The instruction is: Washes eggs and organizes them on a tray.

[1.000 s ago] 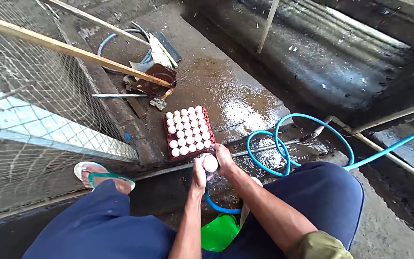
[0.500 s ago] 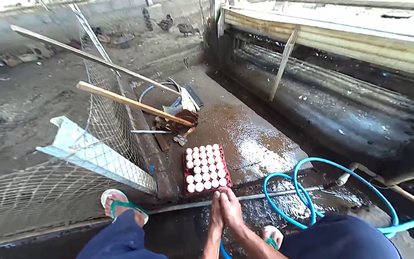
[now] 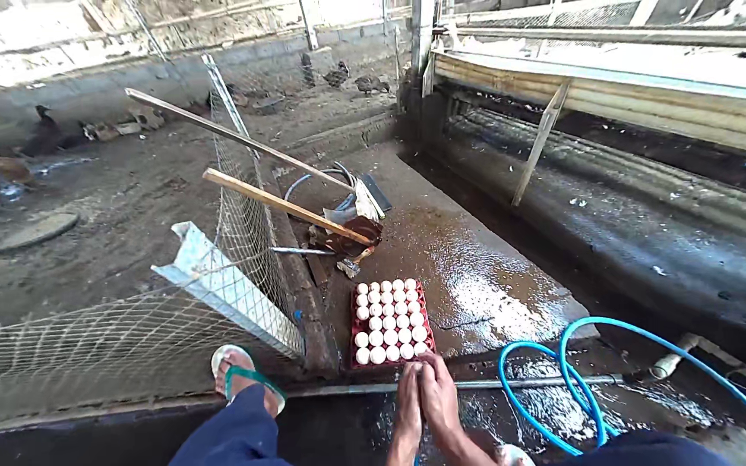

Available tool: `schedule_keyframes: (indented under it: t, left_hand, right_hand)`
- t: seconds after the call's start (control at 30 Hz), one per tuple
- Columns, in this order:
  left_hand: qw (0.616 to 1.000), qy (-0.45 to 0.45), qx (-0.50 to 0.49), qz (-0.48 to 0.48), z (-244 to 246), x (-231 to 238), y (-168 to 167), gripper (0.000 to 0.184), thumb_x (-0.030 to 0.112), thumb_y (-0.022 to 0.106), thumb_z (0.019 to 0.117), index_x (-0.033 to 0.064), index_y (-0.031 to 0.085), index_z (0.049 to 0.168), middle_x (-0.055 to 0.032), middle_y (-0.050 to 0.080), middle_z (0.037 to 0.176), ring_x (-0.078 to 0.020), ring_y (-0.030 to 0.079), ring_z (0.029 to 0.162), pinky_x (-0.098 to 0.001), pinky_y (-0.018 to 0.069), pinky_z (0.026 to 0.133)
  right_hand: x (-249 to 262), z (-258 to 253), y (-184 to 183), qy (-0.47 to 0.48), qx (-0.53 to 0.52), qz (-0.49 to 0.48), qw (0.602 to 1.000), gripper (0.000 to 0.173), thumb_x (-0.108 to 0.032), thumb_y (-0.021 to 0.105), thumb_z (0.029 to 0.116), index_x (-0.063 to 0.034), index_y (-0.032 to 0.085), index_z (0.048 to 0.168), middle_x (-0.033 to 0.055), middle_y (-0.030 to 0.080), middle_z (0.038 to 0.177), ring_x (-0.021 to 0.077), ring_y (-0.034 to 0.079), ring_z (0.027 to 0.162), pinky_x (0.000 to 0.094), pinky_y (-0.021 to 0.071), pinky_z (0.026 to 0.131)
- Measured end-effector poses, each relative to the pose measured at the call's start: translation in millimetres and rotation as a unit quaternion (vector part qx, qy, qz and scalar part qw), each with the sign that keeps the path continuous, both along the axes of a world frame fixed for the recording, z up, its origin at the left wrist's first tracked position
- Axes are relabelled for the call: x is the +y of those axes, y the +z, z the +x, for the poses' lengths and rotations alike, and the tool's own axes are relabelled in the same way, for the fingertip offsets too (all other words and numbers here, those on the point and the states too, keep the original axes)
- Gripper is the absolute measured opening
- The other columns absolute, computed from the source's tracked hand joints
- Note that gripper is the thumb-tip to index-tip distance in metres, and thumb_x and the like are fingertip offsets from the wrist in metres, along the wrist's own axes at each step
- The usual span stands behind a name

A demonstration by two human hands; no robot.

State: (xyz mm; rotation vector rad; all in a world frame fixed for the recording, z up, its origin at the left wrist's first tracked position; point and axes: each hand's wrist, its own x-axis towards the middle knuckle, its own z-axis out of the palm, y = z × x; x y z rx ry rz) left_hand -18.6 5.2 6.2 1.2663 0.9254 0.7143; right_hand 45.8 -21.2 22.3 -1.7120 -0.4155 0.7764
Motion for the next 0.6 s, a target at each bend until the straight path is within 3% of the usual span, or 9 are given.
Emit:
schedule_keyframes:
  t: [0.07,0.13,0.2,0.27,0.37,0.43,0.47,0.53,0.6]
  left_hand:
    - [0.999,0.001,0.048,-0.013,-5,1,1,0.043,0.017,0.032,0.108,-0.0108,0.061,0.124,-0.0242,0.064,0.12,-0.0275,0.062,0.112,-0.0452,0.0488,0.1]
    - [0.996,0.019,0.082,-0.001,-3,-5,-1,0.04,0.017,0.034,0.1074,-0.0104,0.061,0.119,-0.0226,0.066,0.106,-0.0267,0.063,0.097,-0.0457,0.0528,0.088]
    - [0.996,0.025,0.085,0.028,-3,-3,-6,0.04,0.013,0.034,0.108,-0.0142,0.059,0.123,-0.0273,0.064,0.118,-0.0299,0.062,0.111,-0.0461,0.0482,0.101]
    - [0.997,0.01,0.079,0.012,-6,-2,-7,0.043,0.016,0.031,0.1093,-0.0138,0.056,0.125,-0.025,0.063,0.118,-0.0249,0.06,0.11,-0.0428,0.048,0.1]
    - [0.996,-0.02,0.082,-0.024,-6,-3,-2,0.039,0.022,0.033,0.1052,-0.0078,0.055,0.12,-0.0117,0.059,0.098,-0.0121,0.056,0.084,-0.0342,0.0502,0.074]
    - [0.998,-0.005,0.051,-0.032,-5,-2,-4,0.038,0.021,0.041,0.1039,-0.0072,0.047,0.129,-0.0118,0.057,0.104,-0.0099,0.056,0.087,-0.0313,0.0508,0.075]
    - [0.999,0.005,0.028,-0.038,-5,-1,-4,0.039,0.022,0.041,0.106,-0.0071,0.044,0.132,-0.012,0.056,0.109,-0.0093,0.056,0.093,-0.0312,0.0509,0.082]
    - [0.999,-0.011,-0.012,-0.038,-9,3,-11,0.048,0.028,0.031,0.1103,-0.0069,0.04,0.142,-0.015,0.056,0.128,-0.0107,0.056,0.113,-0.0331,0.0476,0.101]
    - [0.999,-0.042,0.004,-0.03,-11,3,-12,0.055,0.033,0.02,0.112,-0.0073,0.042,0.142,-0.016,0.056,0.134,-0.0102,0.055,0.12,-0.0313,0.0438,0.106]
  right_hand:
    - [6,2,-3,-0.016,0.045,-0.008,0.999,0.035,-0.017,0.045,0.1048,0.002,0.063,0.129,0.021,0.067,0.116,0.0302,0.064,0.108,0.0515,0.0502,0.094]
    - [4,5,-1,-0.02,0.114,-0.029,0.993,0.038,-0.023,0.048,0.1072,0.0031,0.057,0.133,0.0243,0.065,0.122,0.0338,0.063,0.112,0.0536,0.0507,0.098]
    - [-2,-8,2,-0.011,0.081,-0.015,0.997,0.038,-0.023,0.049,0.1061,0.0019,0.061,0.132,0.0233,0.066,0.125,0.0336,0.064,0.118,0.0536,0.0498,0.103]
    - [0,-8,-3,-0.01,0.08,-0.013,0.997,0.034,-0.022,0.053,0.102,-0.0018,0.066,0.126,0.0202,0.068,0.12,0.0314,0.065,0.113,0.0534,0.0504,0.099]
    - [11,26,-21,-0.006,0.239,-0.056,0.969,0.036,-0.026,0.055,0.1029,-0.0028,0.06,0.13,0.0221,0.064,0.124,0.0337,0.061,0.115,0.0561,0.049,0.097]
    - [10,27,-16,-0.004,0.241,-0.046,0.969,0.039,-0.03,0.048,0.1067,-0.0018,0.058,0.132,0.0235,0.063,0.122,0.0345,0.061,0.111,0.056,0.049,0.095]
    - [6,20,-7,0.009,0.191,-0.037,0.981,0.041,-0.03,0.042,0.1087,-0.0019,0.058,0.134,0.0243,0.063,0.123,0.0351,0.062,0.111,0.0562,0.0491,0.095]
    - [-4,3,3,0.048,0.047,-0.023,0.997,0.043,-0.024,0.04,0.1067,-0.0013,0.058,0.138,0.0249,0.065,0.127,0.0365,0.064,0.117,0.0576,0.05,0.1]
    - [-6,-2,-2,0.053,-0.002,-0.008,0.999,0.042,-0.022,0.048,0.1038,-0.0002,0.061,0.137,0.0239,0.064,0.133,0.0362,0.061,0.125,0.0572,0.0469,0.107]
